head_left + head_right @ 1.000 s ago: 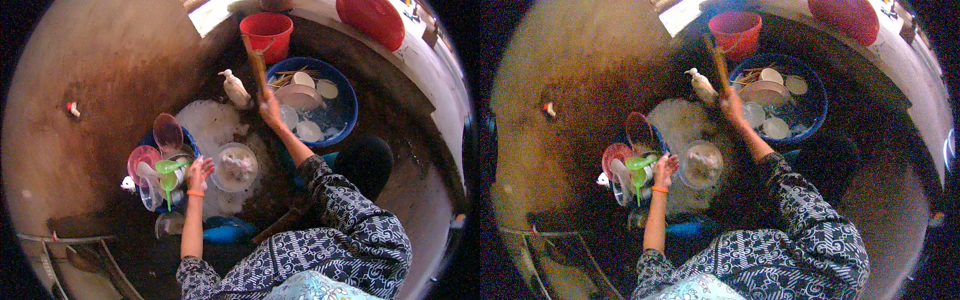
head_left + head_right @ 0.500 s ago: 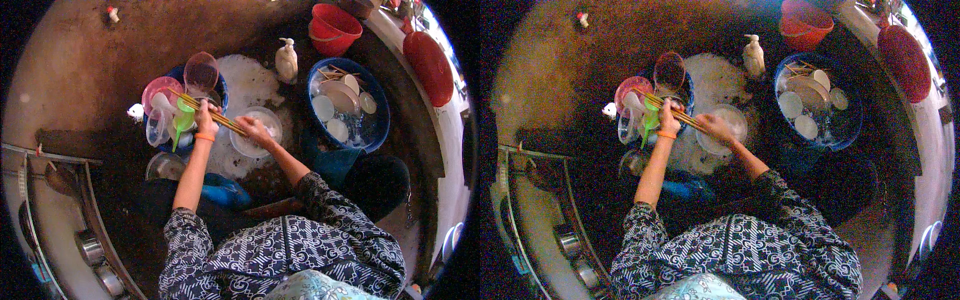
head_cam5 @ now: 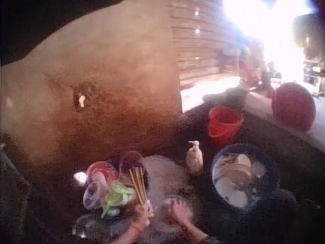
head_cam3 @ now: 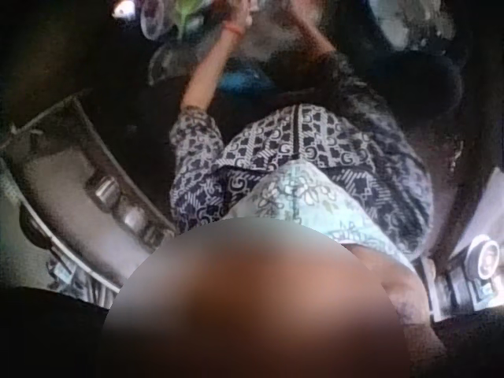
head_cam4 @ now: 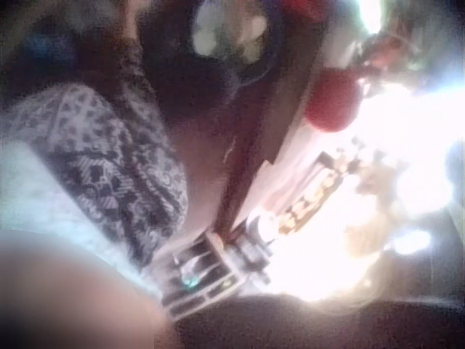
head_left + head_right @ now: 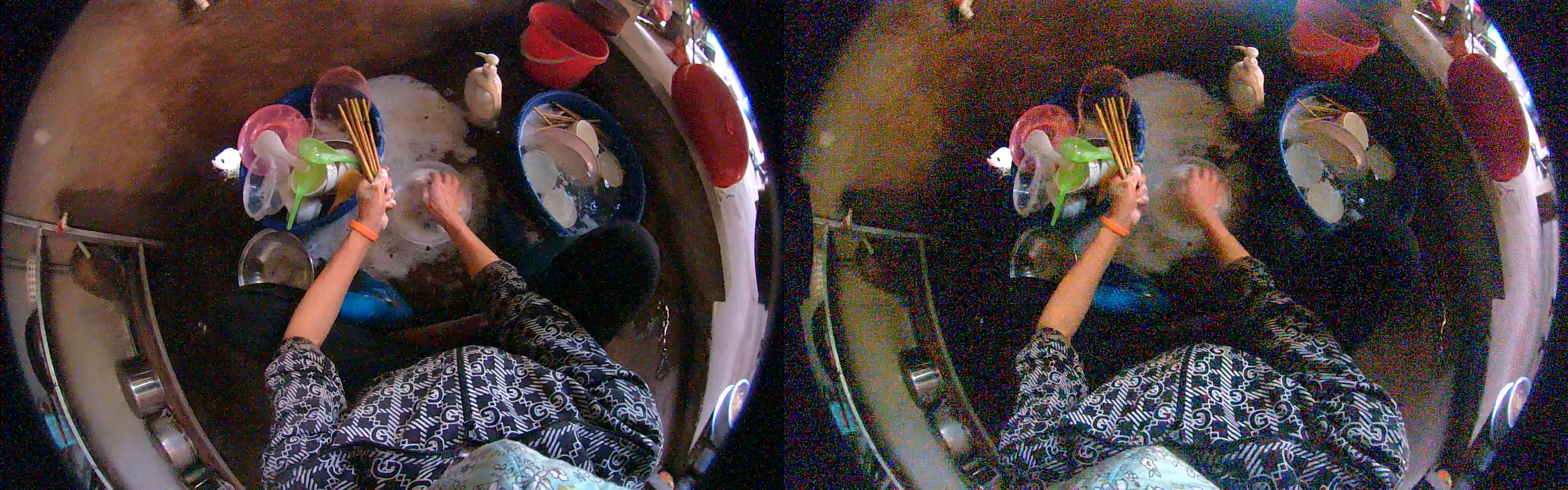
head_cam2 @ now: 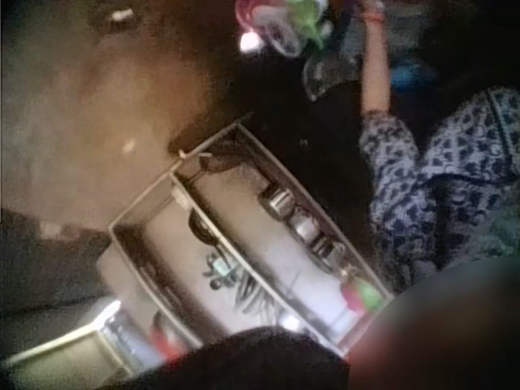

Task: The person washes various dishes and utensils by hand using a cloth and soapy water in a basin. They scrub plates, bowls, cups, and chopsticks, then place the cleaned items into a separate basin.

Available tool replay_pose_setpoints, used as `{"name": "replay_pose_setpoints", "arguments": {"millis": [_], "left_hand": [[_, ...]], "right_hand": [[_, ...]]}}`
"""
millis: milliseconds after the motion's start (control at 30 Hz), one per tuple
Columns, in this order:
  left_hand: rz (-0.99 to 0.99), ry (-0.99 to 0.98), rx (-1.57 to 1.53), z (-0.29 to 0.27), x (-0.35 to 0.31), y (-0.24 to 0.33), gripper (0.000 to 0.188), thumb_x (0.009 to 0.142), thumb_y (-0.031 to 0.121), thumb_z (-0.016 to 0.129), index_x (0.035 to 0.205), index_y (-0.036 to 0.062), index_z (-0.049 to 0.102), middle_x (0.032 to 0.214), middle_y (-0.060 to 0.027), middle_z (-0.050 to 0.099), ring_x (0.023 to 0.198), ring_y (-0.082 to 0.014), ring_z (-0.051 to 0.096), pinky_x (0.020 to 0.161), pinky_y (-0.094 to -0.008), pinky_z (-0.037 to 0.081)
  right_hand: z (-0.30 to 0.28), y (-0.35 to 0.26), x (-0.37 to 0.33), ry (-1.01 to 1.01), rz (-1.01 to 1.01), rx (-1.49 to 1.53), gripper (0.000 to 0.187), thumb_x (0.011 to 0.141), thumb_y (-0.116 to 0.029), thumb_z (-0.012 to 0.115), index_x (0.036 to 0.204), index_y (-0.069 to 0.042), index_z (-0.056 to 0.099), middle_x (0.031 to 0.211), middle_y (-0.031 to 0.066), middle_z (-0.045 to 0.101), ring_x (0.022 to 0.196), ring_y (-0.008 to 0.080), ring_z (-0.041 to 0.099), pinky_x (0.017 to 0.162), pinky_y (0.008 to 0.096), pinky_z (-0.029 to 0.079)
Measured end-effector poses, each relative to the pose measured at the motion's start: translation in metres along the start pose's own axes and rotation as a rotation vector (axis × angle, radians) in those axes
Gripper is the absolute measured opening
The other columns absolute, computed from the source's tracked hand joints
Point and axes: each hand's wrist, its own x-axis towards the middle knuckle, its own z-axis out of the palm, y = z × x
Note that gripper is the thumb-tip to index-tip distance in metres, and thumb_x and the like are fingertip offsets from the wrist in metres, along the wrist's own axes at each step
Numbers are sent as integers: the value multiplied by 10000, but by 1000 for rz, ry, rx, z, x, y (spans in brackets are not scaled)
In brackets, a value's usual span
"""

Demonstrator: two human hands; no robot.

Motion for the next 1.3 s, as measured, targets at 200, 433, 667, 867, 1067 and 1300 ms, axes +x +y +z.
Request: {"name": "replay_pose_setpoints", "arguments": {"millis": [200, 433, 667, 867, 1067, 1300], "left_hand": [[-86, 40, 128, -14, -10, 7, 260, 942, 372, 545, 957, 112, 550, 599, 75, 393, 418, -34, 332, 350, -203, 234], [-98, -44, 138, -14, 1, 10, 272, 933, 379, 566, 918, 108, 551, 562, 70, 384, 404, -43, 320, 359, -211, 236], [-133, -45, 252, -7, -5, 11, 251, 935, 357, 575, 891, 111, 556, 569, 60, 414, 388, -43, 318, 349, -217, 238], [-178, -78, 355, -12, -9, 10, 269, 943, 366, 556, 879, 105, 552, 591, 54, 437, 389, -29, 323, 336, -205, 246], [-194, -101, 395, -28, 2, 5, 299, 941, 403, 547, 841, 121, 543, 558, 59, 419, 383, -31, 322, 335, -213, 244], [317, -356, 935, -42, 20, -25, 422, 950, 348, 484, 1247, 51, 521, 1122, -113, 620, 1021, -226, 587, 860, -346, 468]], "right_hand": [[9, 19, -3, -519, -173, 160, 400, 715, -214, 652, 1104, -131, 614, 975, 173, 664, 933, 387, 625, 812, 495, 489], [-28, 16, 22, -57, -228, 288, 345, 762, -161, 648, 1094, -89, 591, 1066, 163, 627, 1031, 376, 563, 881, 451, 464], [-5, 38, -4, -871, -143, 185, 497, 739, -178, 677, 1224, -136, 580, 1190, 182, 588, 1139, 385, 526, 949, 445, 451], [12, 36, -8, -264, -276, 87, 434, 705, -236, 702, 1107, -82, 650, 1050, 188, 661, 934, 375, 630, 837, 413, 504], [-22, 26, 18, -722, 145, 1243, 430, 819, -212, 672, 1215, -62, 596, 1064, 88, 663, 913, 242, 641, 798, 374, 513], [-85, -60, 19, -577, -42, 1311, 521, 841, -269, 694, 1254, -4, 517, 1156, 62, 601, 1029, 184, 568, 899, 320, 450]]}}
